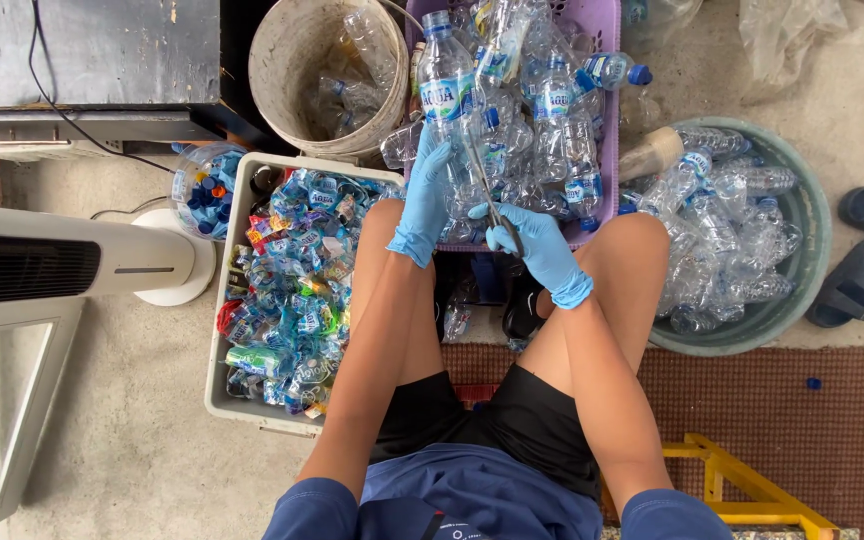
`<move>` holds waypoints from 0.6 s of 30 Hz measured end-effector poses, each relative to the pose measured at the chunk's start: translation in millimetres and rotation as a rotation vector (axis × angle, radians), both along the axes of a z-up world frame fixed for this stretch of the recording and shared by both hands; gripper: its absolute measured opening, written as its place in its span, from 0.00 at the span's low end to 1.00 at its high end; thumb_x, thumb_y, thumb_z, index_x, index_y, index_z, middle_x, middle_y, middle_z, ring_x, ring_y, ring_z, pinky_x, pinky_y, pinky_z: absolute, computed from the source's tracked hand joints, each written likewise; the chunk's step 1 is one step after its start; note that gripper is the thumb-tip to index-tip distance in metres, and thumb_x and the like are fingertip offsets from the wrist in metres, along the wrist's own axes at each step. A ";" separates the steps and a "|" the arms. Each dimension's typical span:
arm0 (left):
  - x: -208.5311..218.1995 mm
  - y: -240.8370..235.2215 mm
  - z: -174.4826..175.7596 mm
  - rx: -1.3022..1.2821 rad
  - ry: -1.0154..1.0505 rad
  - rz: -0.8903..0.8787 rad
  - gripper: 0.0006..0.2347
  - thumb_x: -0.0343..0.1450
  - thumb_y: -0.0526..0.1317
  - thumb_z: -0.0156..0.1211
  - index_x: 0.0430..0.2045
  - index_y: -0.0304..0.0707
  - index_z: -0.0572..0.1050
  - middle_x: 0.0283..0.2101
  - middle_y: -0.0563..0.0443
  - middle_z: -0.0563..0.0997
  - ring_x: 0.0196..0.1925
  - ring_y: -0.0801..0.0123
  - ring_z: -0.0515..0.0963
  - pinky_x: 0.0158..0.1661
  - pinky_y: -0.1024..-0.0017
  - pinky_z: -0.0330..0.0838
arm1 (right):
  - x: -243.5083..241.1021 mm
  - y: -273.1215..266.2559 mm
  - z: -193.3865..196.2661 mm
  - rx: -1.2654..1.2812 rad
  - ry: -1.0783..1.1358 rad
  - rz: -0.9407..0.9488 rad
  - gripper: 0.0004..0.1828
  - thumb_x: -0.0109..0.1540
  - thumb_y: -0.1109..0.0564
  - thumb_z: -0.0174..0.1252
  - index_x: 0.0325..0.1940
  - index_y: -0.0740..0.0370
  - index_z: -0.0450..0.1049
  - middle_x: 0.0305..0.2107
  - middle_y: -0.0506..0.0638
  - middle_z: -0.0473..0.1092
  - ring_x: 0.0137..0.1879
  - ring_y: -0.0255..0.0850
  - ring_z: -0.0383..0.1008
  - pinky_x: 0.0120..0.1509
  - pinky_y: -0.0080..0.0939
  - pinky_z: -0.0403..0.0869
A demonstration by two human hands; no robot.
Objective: The person sits cross-legged on a mat and uses scissors to cut the labels off plastic water bottles. They pick up bottles from a purple basket, cut the labels, and place the modified bottles into a white bin.
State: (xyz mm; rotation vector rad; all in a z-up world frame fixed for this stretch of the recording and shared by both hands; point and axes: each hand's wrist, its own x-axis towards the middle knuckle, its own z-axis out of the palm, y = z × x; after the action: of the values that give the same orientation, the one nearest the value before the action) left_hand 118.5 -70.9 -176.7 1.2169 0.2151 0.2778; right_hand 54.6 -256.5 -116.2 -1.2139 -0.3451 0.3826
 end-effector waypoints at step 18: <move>-3.4 -2.7 -6.4 -0.311 -0.010 -0.123 0.32 0.74 0.31 0.64 0.74 0.47 0.57 0.72 0.43 0.64 0.71 0.60 0.63 0.68 0.60 0.64 | -8.0 4.4 -37.5 0.036 0.018 -0.076 0.22 0.65 0.68 0.59 0.64 0.71 0.71 0.51 0.63 0.76 0.36 0.41 0.74 0.45 0.43 0.72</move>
State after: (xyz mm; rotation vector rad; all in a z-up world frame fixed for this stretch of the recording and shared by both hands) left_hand 115.1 -73.6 -183.1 0.9161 0.1662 0.1366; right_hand 46.7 -252.1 -153.6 -1.1839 -0.2881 0.3202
